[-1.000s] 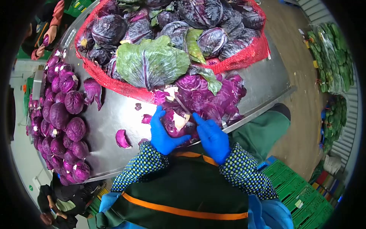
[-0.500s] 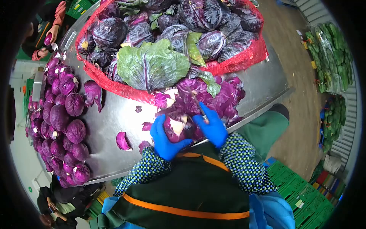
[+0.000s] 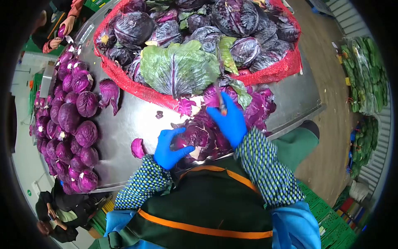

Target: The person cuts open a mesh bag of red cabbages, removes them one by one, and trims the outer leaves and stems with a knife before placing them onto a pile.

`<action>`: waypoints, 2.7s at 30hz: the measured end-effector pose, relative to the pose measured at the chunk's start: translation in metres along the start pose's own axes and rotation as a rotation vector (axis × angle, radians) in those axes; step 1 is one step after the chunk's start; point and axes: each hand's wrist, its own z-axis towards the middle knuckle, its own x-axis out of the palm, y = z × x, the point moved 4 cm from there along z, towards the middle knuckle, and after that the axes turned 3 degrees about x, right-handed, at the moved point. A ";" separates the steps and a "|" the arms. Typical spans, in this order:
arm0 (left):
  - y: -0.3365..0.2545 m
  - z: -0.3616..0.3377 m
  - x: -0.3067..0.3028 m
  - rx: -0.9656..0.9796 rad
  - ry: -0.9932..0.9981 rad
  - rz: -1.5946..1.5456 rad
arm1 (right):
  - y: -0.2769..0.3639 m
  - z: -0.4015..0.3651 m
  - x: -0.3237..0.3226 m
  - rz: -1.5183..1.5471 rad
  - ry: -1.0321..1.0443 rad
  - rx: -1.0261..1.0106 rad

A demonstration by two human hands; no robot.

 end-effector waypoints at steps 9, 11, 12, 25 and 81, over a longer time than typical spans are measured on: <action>-0.003 0.080 -0.012 0.263 0.609 0.326 | -0.036 -0.055 0.015 0.043 0.415 0.149; 0.015 0.091 -0.011 0.211 0.440 0.390 | -0.034 -0.057 0.013 0.052 0.394 0.154; 0.045 0.096 -0.011 0.095 0.351 0.266 | -0.029 -0.058 0.012 0.060 0.392 0.153; -0.003 -0.014 0.018 -0.145 -0.128 -0.089 | -0.014 -0.021 0.016 -0.116 0.518 0.267; -0.028 -0.013 -0.033 -0.149 -0.190 -0.933 | 0.074 -0.061 -0.003 0.543 -0.058 0.106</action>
